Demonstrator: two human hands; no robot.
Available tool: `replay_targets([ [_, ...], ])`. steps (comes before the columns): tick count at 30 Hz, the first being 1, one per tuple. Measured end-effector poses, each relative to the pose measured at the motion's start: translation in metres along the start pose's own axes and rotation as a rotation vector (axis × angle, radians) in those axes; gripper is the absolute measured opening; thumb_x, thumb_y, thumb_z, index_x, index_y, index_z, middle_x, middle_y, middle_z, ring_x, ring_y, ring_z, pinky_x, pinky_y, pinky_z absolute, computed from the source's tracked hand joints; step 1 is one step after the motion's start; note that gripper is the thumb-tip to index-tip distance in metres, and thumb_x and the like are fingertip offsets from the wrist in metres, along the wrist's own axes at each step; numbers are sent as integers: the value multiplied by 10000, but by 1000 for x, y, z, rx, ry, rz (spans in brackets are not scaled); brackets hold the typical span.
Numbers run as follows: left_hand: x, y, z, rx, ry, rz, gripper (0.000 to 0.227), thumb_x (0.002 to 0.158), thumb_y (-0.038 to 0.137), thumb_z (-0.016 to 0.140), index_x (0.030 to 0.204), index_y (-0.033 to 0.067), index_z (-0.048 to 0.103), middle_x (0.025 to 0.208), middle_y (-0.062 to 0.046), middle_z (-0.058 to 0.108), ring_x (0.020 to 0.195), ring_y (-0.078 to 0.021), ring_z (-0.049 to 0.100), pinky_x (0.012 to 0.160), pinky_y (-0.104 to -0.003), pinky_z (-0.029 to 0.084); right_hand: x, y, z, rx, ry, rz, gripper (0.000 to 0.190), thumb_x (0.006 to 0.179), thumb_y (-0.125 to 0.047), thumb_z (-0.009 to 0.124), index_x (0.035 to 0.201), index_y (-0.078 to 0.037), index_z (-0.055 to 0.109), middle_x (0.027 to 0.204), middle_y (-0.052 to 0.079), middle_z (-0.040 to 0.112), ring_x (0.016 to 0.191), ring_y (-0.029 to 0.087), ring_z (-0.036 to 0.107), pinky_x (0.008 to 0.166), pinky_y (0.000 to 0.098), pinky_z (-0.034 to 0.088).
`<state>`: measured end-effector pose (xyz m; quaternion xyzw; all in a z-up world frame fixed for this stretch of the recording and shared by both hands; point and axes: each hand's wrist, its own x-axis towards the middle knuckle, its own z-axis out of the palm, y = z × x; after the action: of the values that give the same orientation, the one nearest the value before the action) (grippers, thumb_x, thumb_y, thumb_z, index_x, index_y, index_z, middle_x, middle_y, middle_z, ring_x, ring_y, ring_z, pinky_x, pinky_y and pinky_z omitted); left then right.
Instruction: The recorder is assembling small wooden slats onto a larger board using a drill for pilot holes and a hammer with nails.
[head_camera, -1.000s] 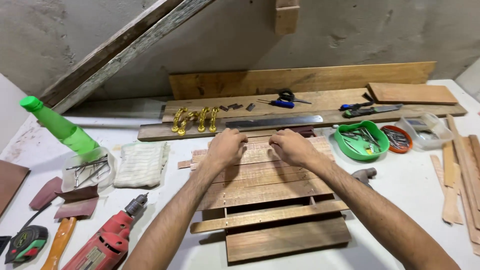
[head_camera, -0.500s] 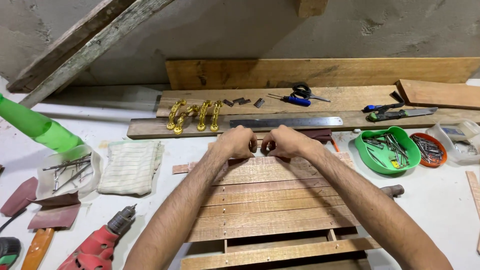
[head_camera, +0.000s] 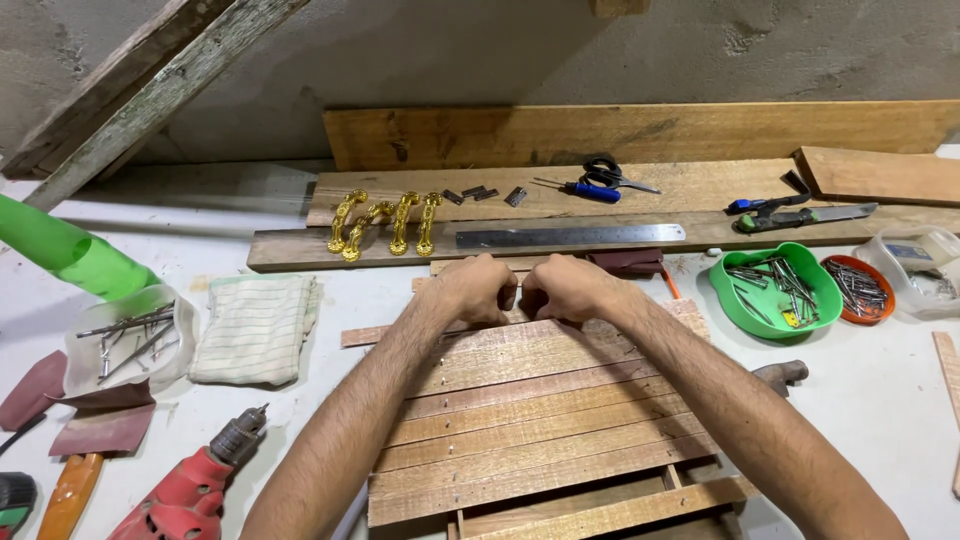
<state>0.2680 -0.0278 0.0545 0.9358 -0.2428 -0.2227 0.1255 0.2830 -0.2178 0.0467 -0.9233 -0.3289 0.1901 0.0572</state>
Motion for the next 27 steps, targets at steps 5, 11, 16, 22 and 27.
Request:
replay_targets([
  [5, 4, -4, 6, 44, 62, 31, 219, 792, 250, 794, 951, 108, 744, 928, -90, 769, 886, -258, 740, 831, -420, 602, -10, -4, -9, -37, 5, -51, 200, 871, -230, 733, 1042, -146, 790, 958, 106, 769, 875, 291, 730, 804, 430, 587],
  [11, -24, 8, -10, 87, 292, 140, 164, 821, 182, 681, 945, 96, 742, 905, -137, 751, 853, -312, 722, 784, -468, 589, -29, 8, -10, -149, 356, -189, 148, 897, -202, 700, 948, -87, 778, 923, 106, 741, 922, 303, 700, 814, 444, 566],
  [16, -56, 31, -3, 56, 390, 249, 149, 808, 178, 663, 893, 79, 734, 858, -133, 738, 805, -301, 713, 753, -458, 592, -88, -12, -17, 10, 463, -268, 178, 853, -197, 751, 1000, -109, 799, 917, 113, 749, 894, 310, 695, 783, 436, 565],
  [22, -96, 73, 60, 21, 411, 484, 118, 819, 189, 703, 862, 85, 738, 816, -96, 740, 750, -246, 698, 705, -414, 599, -179, -50, 12, 46, 389, -276, 167, 835, -193, 774, 989, -142, 815, 962, 50, 789, 902, 256, 715, 799, 405, 572],
  [27, -137, 113, 100, 10, 399, 507, 102, 825, 190, 736, 890, 113, 754, 885, -64, 761, 766, -251, 716, 682, -405, 592, -229, -51, 62, 35, 419, -292, 216, 799, -154, 786, 1013, -134, 814, 985, 23, 788, 981, 232, 694, 829, 389, 559],
])
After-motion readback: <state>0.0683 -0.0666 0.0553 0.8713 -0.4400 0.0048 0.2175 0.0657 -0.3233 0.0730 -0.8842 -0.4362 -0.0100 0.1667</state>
